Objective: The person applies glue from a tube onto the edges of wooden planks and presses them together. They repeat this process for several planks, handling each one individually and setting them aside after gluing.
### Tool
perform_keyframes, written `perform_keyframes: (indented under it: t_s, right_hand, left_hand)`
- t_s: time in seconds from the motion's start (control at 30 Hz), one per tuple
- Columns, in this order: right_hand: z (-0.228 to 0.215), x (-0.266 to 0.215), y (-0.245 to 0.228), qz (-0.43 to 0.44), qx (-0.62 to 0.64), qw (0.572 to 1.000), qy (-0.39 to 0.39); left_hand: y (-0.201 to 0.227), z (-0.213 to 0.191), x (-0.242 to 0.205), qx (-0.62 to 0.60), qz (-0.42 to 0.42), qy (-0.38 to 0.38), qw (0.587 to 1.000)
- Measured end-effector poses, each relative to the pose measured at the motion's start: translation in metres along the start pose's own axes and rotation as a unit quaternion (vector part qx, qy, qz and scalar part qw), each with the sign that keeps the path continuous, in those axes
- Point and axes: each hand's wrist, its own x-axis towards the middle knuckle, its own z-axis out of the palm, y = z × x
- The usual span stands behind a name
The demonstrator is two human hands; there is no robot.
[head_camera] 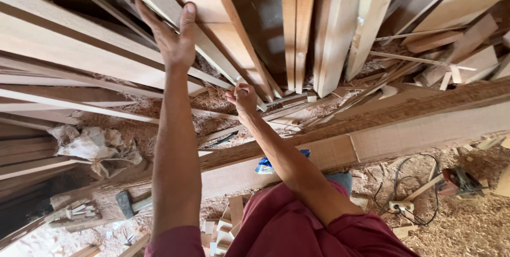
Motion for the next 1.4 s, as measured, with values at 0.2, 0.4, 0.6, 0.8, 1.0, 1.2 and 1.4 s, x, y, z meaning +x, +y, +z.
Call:
perform_keyframes:
  t_s: [0.2,0.4,0.6,0.8,1.0,1.2,1.4]
  right_hand:
    - [0.033,-0.012,0.0,-0.011,-0.004,0.997,0.073]
    - [0.034,-0.021,-0.01,-0.039,-0.212,0.975,0.051]
    - [-0.02,0.001,-0.031,-0.03,-0.28,0.958,-0.06]
    - [-0.023,0.005,-0.018,-0.142,-0.261,0.951,-0.086]
    - [-0.046,0.021,-0.011,-0.138,-0.339,0.927,-0.085]
    - [-0.051,0.034,0.008,-0.212,-0.414,0.879,-0.108]
    - [-0.05,0.022,-0.016,-0.152,-0.431,0.878,-0.144]
  left_hand:
    - [-0.007,0.002,-0.001,0.003,-0.007,0.003,1.0]
    - [-0.01,0.002,-0.003,-0.014,0.003,0.001,1.0]
    - [-0.011,0.005,-0.002,0.003,0.014,0.015,1.0]
    - [-0.011,0.006,-0.001,-0.016,0.032,0.015,0.999]
    - [-0.007,0.006,-0.002,-0.009,0.025,0.019,0.999]
    - [-0.007,0.003,-0.004,-0.026,0.022,0.013,0.999]
    - [0.005,0.004,-0.005,-0.026,0.025,0.019,0.999]
